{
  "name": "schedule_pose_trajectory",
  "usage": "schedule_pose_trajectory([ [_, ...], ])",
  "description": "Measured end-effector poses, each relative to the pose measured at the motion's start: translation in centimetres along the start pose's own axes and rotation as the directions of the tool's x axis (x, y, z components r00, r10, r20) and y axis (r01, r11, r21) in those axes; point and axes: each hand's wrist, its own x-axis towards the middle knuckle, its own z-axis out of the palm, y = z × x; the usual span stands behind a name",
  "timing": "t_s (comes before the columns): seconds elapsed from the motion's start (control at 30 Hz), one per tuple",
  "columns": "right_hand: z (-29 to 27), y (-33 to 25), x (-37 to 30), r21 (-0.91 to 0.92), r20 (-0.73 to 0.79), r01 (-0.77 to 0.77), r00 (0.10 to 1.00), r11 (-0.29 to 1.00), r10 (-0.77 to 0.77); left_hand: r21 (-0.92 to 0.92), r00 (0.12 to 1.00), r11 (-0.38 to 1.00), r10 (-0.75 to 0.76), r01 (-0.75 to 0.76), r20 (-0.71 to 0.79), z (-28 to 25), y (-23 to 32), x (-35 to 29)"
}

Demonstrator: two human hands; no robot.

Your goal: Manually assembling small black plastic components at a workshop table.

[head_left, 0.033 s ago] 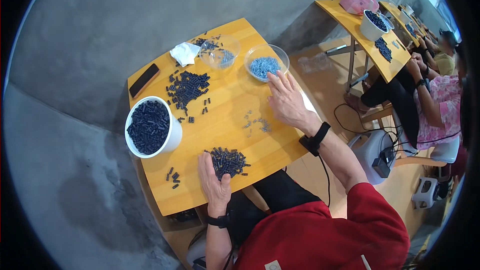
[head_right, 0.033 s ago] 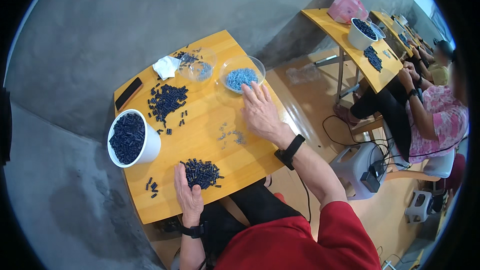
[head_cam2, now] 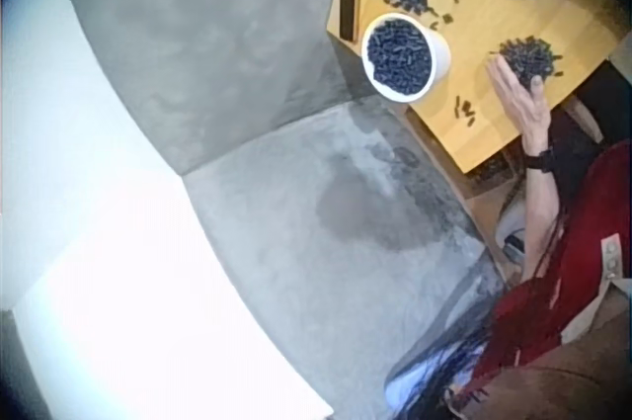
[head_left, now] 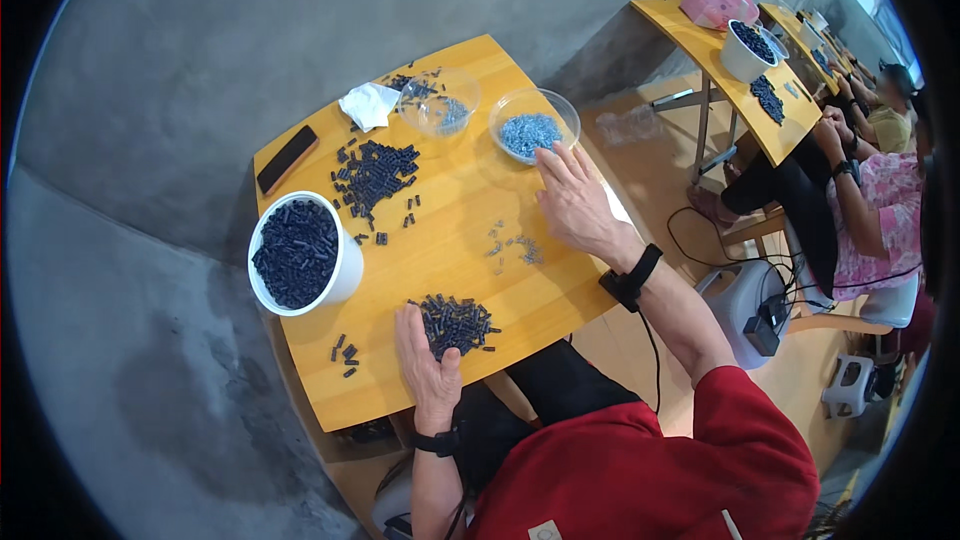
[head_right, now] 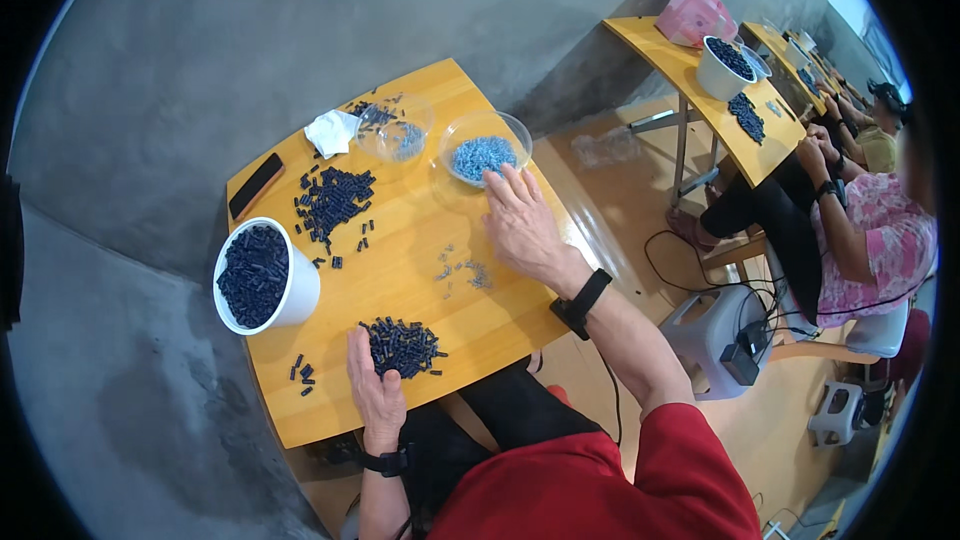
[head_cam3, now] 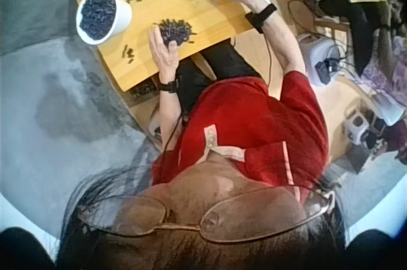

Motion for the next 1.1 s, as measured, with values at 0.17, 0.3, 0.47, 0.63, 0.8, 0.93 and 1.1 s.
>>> schedule_pose_trajectory([
  [0.17, -0.9, -0.8, -1.3, 0.089, 0.028, 0.066, 0.997, 0.994, -0.069, -0.007, 1.0, 1.0, -0.004, 0.004, -0.01, 0.1, -0.4, 0.0],
  [0.3, -2.3, -2.1, -3.0, 0.146, 0.008, 0.112, 0.993, 0.983, -0.114, -0.009, 1.0, 1.0, 0.003, -0.003, -0.018, 0.1, -0.5, -0.1],
  [0.47, -4.0, -2.7, -5.2, 0.232, 0.054, 0.109, 0.991, 0.967, -0.125, 0.006, 1.0, 1.0, 0.013, -0.013, -0.013, 0.4, -0.5, -0.1],
  [0.63, -4.7, -2.2, -6.6, 0.208, 0.029, 0.129, 0.99, 0.969, -0.138, 0.039, 0.999, 0.999, 0.036, -0.036, -0.002, 0.3, -1.0, -0.2],
  [0.8, -5.2, -3.5, -9.0, 0.329, -0.033, 0.182, 0.983, 0.927, -0.181, 0.056, 0.999, 0.998, -0.009, 0.007, 0.042, 0.2, 0.1, 0.4],
  [0.93, -3.0, -6.2, -11.1, 0.319, 0.098, 0.018, 0.994, 0.948, -0.052, 0.211, 0.994, 0.977, -0.001, -0.023, 0.114, 0.6, 0.9, 1.0],
  [1.1, -0.9, -6.6, -10.5, 0.247, 0.105, -0.079, 0.993, 0.966, 0.055, 0.391, 0.979, 0.908, 0.078, -0.147, 0.187, 1.1, 1.7, 1.3],
])
